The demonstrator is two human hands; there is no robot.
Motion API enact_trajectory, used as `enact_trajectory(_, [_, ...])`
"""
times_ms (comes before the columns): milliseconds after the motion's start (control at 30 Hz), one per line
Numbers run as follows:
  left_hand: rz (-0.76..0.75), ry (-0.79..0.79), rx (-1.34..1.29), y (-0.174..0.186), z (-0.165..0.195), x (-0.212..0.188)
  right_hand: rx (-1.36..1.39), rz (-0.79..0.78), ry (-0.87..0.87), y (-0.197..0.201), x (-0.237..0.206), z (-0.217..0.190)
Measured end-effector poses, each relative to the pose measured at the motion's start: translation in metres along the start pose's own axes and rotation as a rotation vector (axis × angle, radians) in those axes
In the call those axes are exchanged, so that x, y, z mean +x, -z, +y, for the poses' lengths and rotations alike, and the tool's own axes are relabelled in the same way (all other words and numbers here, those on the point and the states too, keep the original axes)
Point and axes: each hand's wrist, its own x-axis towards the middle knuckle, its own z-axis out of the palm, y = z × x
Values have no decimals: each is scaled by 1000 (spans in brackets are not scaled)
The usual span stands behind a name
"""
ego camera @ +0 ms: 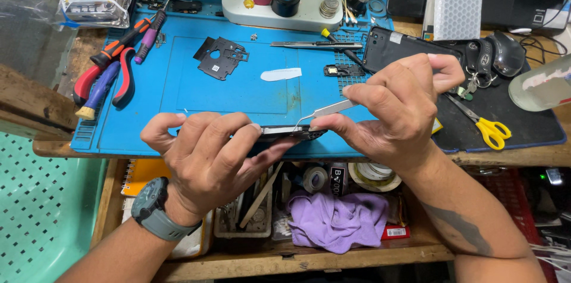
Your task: The person uses tweezers to carefully place and adjust small internal components inside a disassembled smartphone. They then cut a piece of white adhesive tape and apply it to the device's edge before picking up a new screen assembly.
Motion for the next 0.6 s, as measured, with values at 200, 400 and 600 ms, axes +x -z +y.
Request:
enact_trajectory(200, [18,-19,-28,-1,-1,-2,7,-13,-11,-1,1,1])
enact_trajectory(400, [15,-22,-30,-2,-2,-2,-9,-29,-20,0,1,0])
enact_trajectory(600, [-8,-20,-8,-1,-1,0,-21,-35,-23,0,1,-1])
